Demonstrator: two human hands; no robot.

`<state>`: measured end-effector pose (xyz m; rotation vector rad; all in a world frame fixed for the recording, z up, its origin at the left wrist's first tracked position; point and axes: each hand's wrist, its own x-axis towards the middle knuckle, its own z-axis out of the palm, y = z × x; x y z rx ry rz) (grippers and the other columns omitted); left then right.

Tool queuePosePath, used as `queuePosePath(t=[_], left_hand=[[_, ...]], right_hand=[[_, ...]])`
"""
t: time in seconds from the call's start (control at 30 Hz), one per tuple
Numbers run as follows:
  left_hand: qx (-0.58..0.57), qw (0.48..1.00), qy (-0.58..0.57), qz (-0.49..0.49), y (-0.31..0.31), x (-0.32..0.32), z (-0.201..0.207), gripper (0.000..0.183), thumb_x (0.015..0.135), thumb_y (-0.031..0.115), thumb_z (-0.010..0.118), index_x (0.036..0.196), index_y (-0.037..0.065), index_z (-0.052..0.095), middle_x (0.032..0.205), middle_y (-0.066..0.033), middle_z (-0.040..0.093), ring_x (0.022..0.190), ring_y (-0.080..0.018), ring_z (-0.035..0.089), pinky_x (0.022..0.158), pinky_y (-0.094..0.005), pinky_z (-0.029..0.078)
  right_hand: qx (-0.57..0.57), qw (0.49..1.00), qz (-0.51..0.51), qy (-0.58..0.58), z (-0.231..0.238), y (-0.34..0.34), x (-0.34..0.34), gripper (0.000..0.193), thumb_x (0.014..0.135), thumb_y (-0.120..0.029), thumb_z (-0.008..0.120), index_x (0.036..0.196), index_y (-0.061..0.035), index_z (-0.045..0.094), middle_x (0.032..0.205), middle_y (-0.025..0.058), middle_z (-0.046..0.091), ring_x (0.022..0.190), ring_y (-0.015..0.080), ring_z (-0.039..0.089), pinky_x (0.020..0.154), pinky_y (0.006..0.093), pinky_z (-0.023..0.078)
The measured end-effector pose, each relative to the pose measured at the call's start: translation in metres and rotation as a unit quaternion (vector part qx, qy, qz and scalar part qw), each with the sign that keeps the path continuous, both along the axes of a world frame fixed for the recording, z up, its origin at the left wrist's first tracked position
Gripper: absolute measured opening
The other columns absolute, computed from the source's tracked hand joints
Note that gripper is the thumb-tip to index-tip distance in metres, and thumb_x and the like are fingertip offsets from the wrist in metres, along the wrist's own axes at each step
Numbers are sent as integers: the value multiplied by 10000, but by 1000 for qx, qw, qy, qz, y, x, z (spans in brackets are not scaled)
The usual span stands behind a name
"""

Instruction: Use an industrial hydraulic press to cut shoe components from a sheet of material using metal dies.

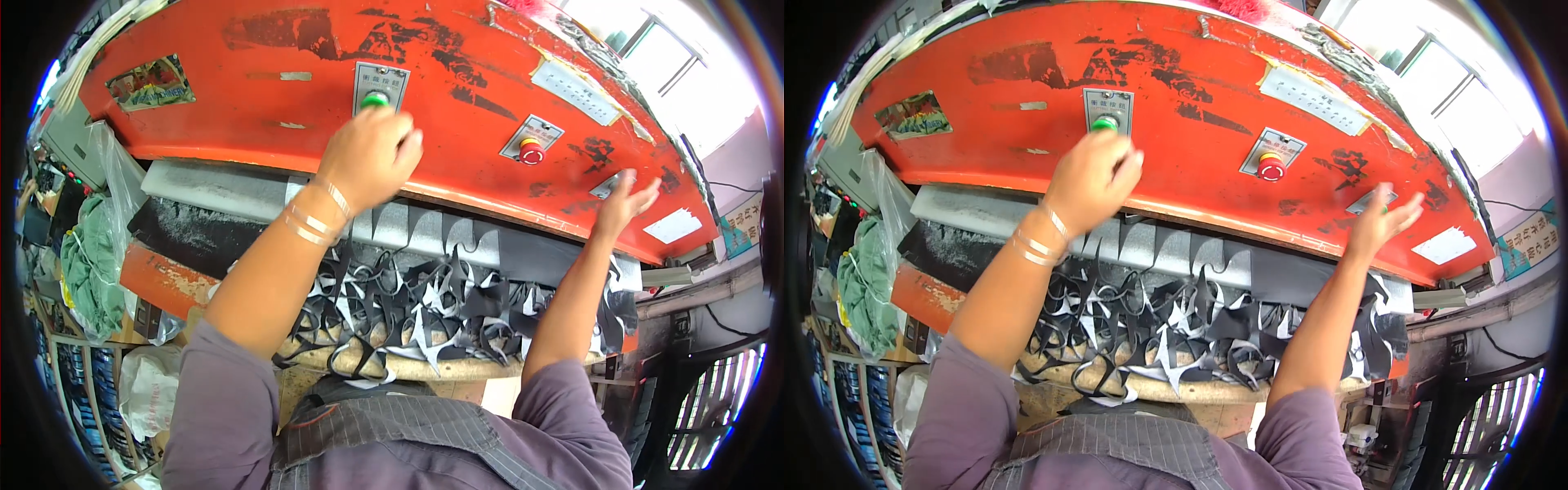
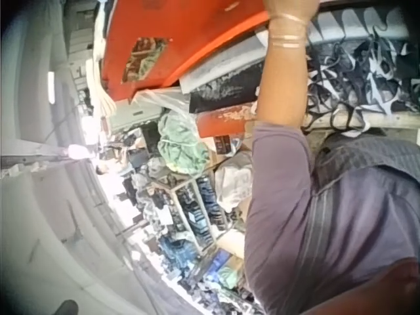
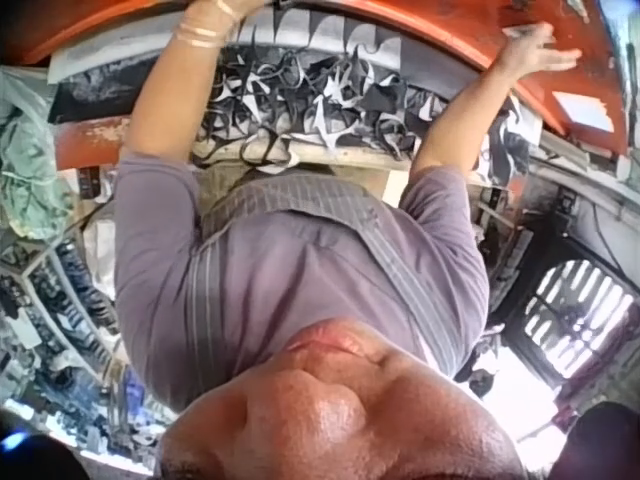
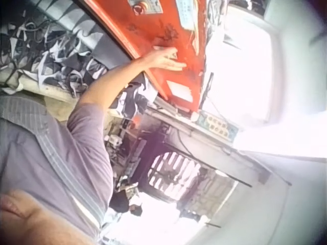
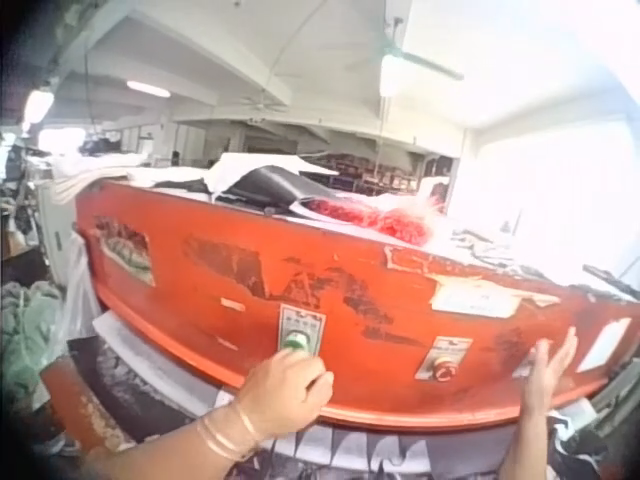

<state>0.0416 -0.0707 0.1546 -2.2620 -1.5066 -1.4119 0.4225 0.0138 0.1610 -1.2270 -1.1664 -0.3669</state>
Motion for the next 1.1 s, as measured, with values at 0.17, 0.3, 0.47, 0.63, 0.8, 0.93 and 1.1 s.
queuePosePath(t=[0.17, 0.3, 0.47, 0.63, 0.8, 0.93, 1.1], left_hand=[[-267, 956, 90, -77, -122, -18, -79, 297, 858, 266, 572, 650, 56, 540, 723, -133, 560, 731, -331, 567, 647, -446, 470], [-351, 925, 91, -111, -194, -7, -133, 216, 835, 276, 602, 782, 97, 711, 785, -92, 637, 780, -292, 620, 677, -400, 514], [-251, 964, 84, -14, -217, 6, -145, 198, 807, 229, 608, 704, 72, 668, 745, -101, 602, 753, -298, 597, 675, -401, 500], [-206, 976, 73, -9, -206, 4, -153, 192, 783, 212, 615, 667, 61, 643, 714, -105, 580, 721, -300, 582, 651, -401, 488], [-275, 954, 101, -70, -193, -5, -136, 237, 785, 257, 611, 662, 64, 671, 683, -107, 609, 682, -316, 610, 620, -416, 500], [-400, 905, 112, -93, -154, -9, -104, 306, 818, 346, 585, 723, 79, 699, 725, -121, 647, 712, -321, 639, 631, -428, 513], [-187, 982, 35, 15, -65, 1, -125, 224, 803, 234, 651, 902, 33, 640, 1046, -151, 649, 1053, -347, 583, 893, -427, 463]], right_hand=[[-443, 803, 369, -149, -80, -172, -113, 419, 749, -292, 763, 1062, -47, 631, 1027, 156, 625, 1014, 323, 589, 872, 395, 480], [-446, 681, 468, -346, -117, -267, -160, 489, 673, -296, 791, 1037, -27, 605, 924, 126, 603, 912, 319, 606, 763, 390, 505], [-391, 757, 340, -399, -145, -280, -186, 404, 546, -180, 808, 836, -72, 549, 823, 85, 578, 814, 273, 624, 658, 375, 514], [-401, 778, 311, -369, -142, -274, -196, 313, 595, -204, 775, 788, -72, 567, 803, 98, 589, 802, 290, 624, 669, 391, 518], [-538, 654, 384, -368, -101, -245, -182, 394, 642, -265, 777, 938, -38, 650, 870, 133, 664, 830, 324, 648, 712, 383, 529], [-634, 562, 517, -123, -70, -163, -169, 567, 745, -464, 772, 1069, -10, 665, 835, 115, 694, 868, 222, 689, 749, 340, 524], [-602, 743, 217, -198, -87, -36, -248, 903, 773, -688, 584, 1370, -48, 362, 1298, 274, 482, 1086, 421, 587, 893, 481, 480]])
